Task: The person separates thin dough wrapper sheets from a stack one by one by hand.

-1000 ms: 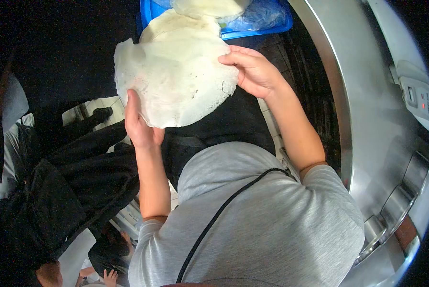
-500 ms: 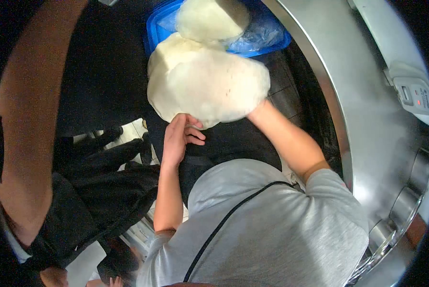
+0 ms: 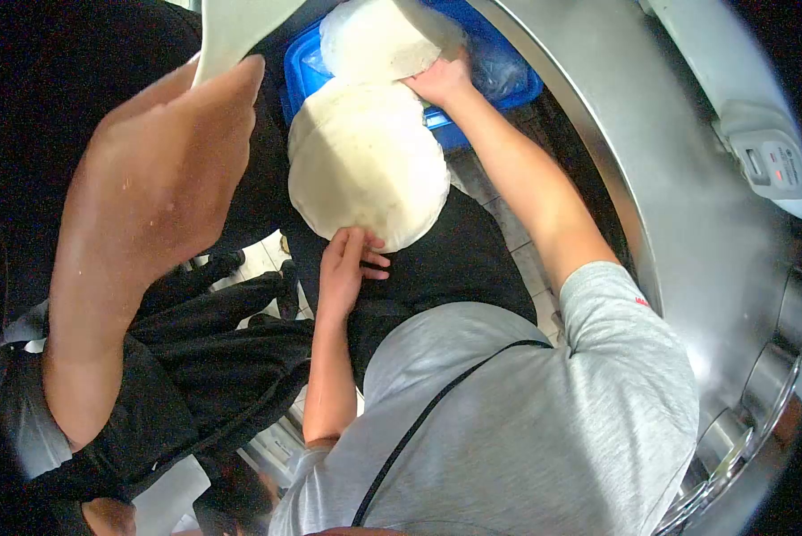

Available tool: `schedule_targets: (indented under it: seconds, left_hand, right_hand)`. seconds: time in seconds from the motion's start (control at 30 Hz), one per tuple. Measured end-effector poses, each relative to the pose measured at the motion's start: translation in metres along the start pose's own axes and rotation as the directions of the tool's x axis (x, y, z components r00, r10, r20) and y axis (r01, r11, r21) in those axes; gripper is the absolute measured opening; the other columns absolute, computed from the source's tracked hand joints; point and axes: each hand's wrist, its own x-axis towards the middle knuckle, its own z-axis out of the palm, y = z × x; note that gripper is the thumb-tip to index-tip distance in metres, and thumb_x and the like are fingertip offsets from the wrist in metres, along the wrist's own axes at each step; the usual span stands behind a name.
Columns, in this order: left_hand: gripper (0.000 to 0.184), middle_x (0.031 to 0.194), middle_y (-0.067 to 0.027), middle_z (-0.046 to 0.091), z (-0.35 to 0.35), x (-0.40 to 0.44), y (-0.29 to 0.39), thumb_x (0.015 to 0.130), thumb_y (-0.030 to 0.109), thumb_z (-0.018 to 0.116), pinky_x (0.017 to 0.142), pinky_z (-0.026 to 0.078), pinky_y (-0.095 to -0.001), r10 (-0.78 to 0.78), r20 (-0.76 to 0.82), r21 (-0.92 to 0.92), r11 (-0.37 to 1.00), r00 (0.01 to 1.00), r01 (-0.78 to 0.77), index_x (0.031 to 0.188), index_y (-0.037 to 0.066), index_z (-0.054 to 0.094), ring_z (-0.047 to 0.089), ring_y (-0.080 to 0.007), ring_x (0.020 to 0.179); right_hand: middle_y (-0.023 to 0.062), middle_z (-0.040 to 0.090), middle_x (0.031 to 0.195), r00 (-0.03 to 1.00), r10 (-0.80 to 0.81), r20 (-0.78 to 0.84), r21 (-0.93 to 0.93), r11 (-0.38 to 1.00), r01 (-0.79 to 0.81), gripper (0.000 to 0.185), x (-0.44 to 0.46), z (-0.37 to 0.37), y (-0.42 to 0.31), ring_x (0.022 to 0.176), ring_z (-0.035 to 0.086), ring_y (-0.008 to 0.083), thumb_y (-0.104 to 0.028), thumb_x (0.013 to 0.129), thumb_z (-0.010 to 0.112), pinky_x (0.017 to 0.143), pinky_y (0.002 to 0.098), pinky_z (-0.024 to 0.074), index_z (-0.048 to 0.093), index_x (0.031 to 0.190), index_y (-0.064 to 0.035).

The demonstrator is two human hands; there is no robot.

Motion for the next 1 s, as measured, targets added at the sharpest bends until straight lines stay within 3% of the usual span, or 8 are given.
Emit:
schedule_targets:
  seconds: [0.27, 0.37, 0.43, 0.5, 0.63, 0.7, 0.87, 1.0]
  left_hand:
    - [0.035, 0.110, -0.0103, 0.074, 0.002, 0.005, -0.001, 0.120, 0.034, 0.055, 0.065, 0.065, -0.0332, 0.070, -0.021, 0.111, 0.992, 0.997, -0.067, 0.118, 0.001, 0.065, 0.074, -0.0185, 0.081]
    - [0.032, 0.108, -0.0096, 0.075, 0.008, 0.001, 0.010, 0.119, 0.031, 0.058, 0.065, 0.062, -0.0317, 0.120, -0.058, 0.170, 0.979, 0.991, -0.109, 0.115, 0.000, 0.067, 0.073, -0.0164, 0.077]
    - [0.033, 0.094, -0.0078, 0.076, 0.009, 0.002, 0.008, 0.115, 0.030, 0.064, 0.064, 0.060, -0.0306, 0.175, -0.127, 0.236, 0.961, 0.976, -0.142, 0.110, -0.002, 0.071, 0.072, -0.0137, 0.074]
    - [0.032, 0.082, -0.0069, 0.075, 0.006, 0.002, 0.004, 0.113, 0.029, 0.067, 0.065, 0.058, -0.0312, 0.228, -0.144, 0.330, 0.928, 0.963, -0.171, 0.108, -0.002, 0.072, 0.072, -0.0134, 0.072]
    - [0.030, 0.090, -0.0050, 0.075, -0.005, 0.007, 0.000, 0.111, 0.028, 0.070, 0.067, 0.055, -0.0284, 0.298, -0.182, 0.479, 0.859, 0.937, -0.180, 0.113, -0.002, 0.073, 0.066, -0.0112, 0.072]
    - [0.029, 0.086, -0.0070, 0.074, -0.006, 0.011, 0.001, 0.109, 0.027, 0.073, 0.068, 0.055, -0.0311, 0.348, -0.214, 0.510, 0.837, 0.913, -0.200, 0.112, -0.002, 0.073, 0.067, -0.0143, 0.071]
    - [0.042, 0.111, -0.0187, 0.075, -0.006, 0.016, 0.001, 0.098, 0.029, 0.086, 0.087, 0.059, -0.0403, 0.618, -0.182, 0.821, 0.523, 0.765, -0.228, 0.123, -0.001, 0.072, 0.072, -0.0297, 0.093]
    - [0.064, 0.122, -0.0263, 0.070, -0.013, 0.020, -0.012, 0.093, 0.035, 0.091, 0.092, 0.060, -0.0442, 0.782, -0.067, 0.962, 0.215, 0.620, -0.168, 0.135, -0.005, 0.064, 0.073, -0.0395, 0.099]
  right_hand:
    - [0.0294, 0.065, 0.144, 0.960, -0.161, -0.230, -0.435, 0.899, 0.046, 0.032, 0.051, -0.038, -0.007, 0.134, 0.069, 0.0418, -0.007, 0.114, 0.054, 0.115, 0.0566, 0.0597, 0.052, 0.140, 0.0117]
    - [0.0216, 0.070, 0.141, 0.918, -0.325, -0.226, -0.647, 0.754, 0.108, 0.031, 0.046, -0.035, -0.007, 0.127, 0.072, 0.0390, -0.014, 0.113, 0.057, 0.109, 0.0548, 0.0613, 0.063, 0.136, 0.0062]
    - [0.0221, 0.073, 0.135, 0.131, -0.036, -0.991, -0.112, 0.758, -0.642, 0.038, 0.154, -0.014, -0.046, 0.119, 0.076, 0.0370, -0.023, 0.107, 0.072, 0.102, 0.0515, 0.0626, 0.067, 0.134, 0.0041]
    - [0.0240, 0.077, 0.126, 0.911, -0.360, -0.202, -0.839, 0.543, 0.029, 0.044, 0.034, -0.065, -0.020, 0.113, 0.076, 0.0346, -0.032, 0.111, 0.064, 0.092, 0.0501, 0.0609, 0.071, 0.135, 0.0036]
    - [0.0220, 0.076, 0.121, 0.626, -0.724, 0.290, -0.907, 0.001, 0.422, 0.047, -0.029, -0.049, 0.013, 0.108, 0.075, 0.0308, -0.029, 0.105, 0.075, 0.094, 0.0432, 0.0603, 0.069, 0.133, 0.0078]
    - [0.0224, 0.076, 0.128, 0.825, -0.550, 0.128, -0.947, 0.179, 0.266, 0.049, -0.106, -0.001, 0.026, 0.116, 0.074, 0.0299, -0.028, 0.102, 0.079, 0.100, 0.0412, 0.0588, 0.069, 0.135, 0.0065]
    - [0.0261, 0.075, 0.128, 0.873, -0.286, 0.394, -0.847, -0.482, 0.225, 0.053, -0.151, -0.018, 0.047, 0.119, 0.074, 0.0392, -0.029, 0.097, 0.084, 0.103, 0.0475, 0.0581, 0.069, 0.135, 0.0034]
    - [0.0291, 0.074, 0.130, 0.836, -0.244, 0.491, -0.760, -0.590, 0.274, 0.055, -0.153, -0.029, 0.051, 0.120, 0.073, 0.0442, -0.030, 0.094, 0.085, 0.104, 0.0499, 0.0579, 0.069, 0.135, 0.0036]
